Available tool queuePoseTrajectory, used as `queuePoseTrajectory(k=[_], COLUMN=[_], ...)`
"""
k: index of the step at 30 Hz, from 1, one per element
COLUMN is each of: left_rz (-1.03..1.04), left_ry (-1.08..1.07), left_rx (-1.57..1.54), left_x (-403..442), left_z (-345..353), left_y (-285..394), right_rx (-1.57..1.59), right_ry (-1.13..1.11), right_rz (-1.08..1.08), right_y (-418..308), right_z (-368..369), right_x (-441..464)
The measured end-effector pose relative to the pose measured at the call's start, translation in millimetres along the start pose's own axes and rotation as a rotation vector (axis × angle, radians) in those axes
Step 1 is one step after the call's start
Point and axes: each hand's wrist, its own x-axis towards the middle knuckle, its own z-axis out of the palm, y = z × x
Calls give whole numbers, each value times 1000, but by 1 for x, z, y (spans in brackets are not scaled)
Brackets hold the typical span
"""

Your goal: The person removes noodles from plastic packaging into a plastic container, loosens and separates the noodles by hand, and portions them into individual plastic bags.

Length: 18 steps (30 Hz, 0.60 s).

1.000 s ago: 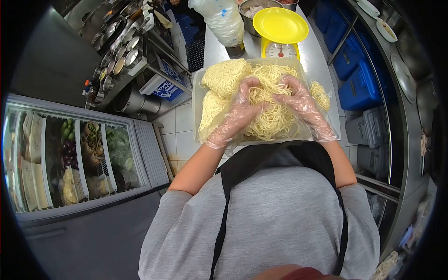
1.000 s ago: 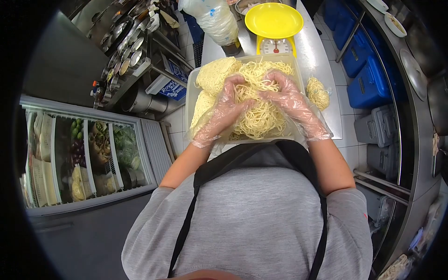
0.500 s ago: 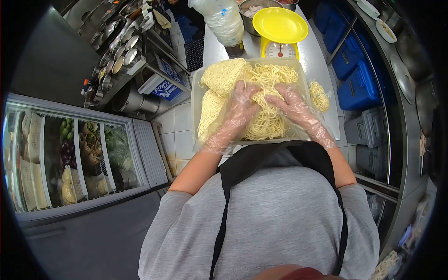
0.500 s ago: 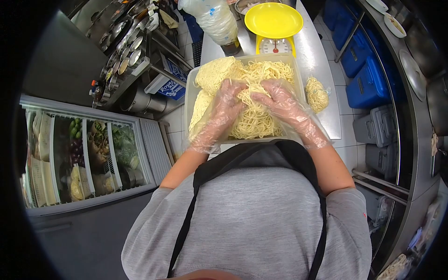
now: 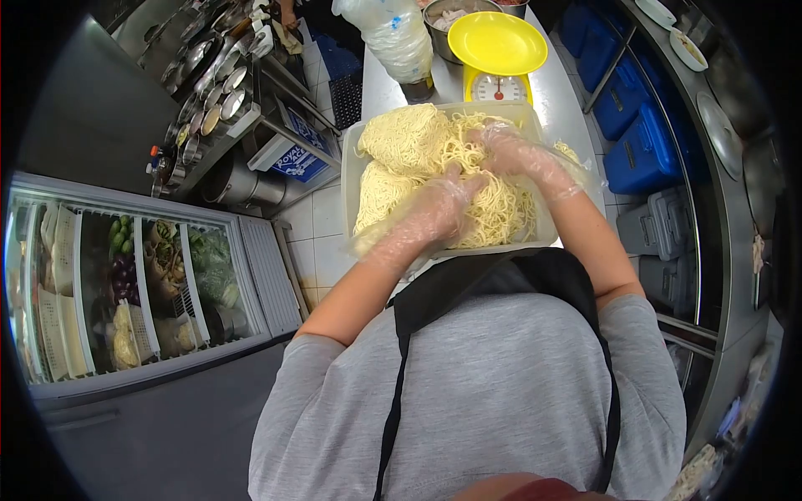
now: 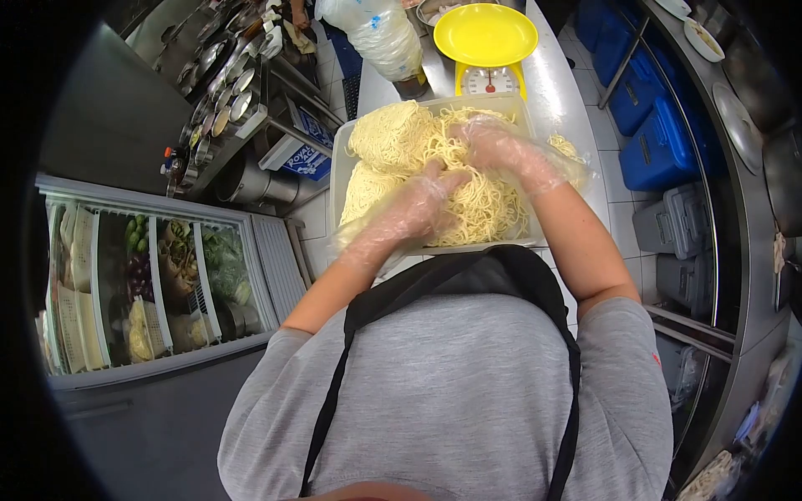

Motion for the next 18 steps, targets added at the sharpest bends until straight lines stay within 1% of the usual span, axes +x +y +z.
queuePoseTrajectory(k=[1,3,4,6,7,9,10,12,13,14,16,17,18], left_rz=[1,-10,-10,181,178,80,82,-55,-91,-88,69,67,47], left_ry=[2,15,13,297,294,378,377,401,314,317,192,191,132], left_rx=[0,-207,-208,-427,-429,-556,-556,-267,-241,-241,-192,-194,-226], left_x=[2,9,9,9,9,9,10,12,10,6,-7,-10,-13], left_z=[3,5,6,-1,-8,-25,-27,-27,-28,-31,-41,-45,-49], left_y=[-1,-4,-7,-13,-12,-10,-14,-24,-31,-35,-36,-38,-40], right_rx=[-2,31,32,169,172,441,441,444,55,52,270,271,294], right_ry=[1,180,179,236,233,444,446,308,301,303,-127,-130,-71], right_rz=[0,-170,-169,-131,-130,-164,-163,-139,-168,-168,-104,-103,-102], right_y=[5,17,7,-6,-4,-5,-9,-19,-4,15,15,17,18], right_z=[2,5,-5,-29,-29,-33,-38,-49,-34,-28,-35,-33,-29], right_x=[-2,-13,-21,-34,-33,-29,-35,-49,-43,-44,-52,-51,-50])
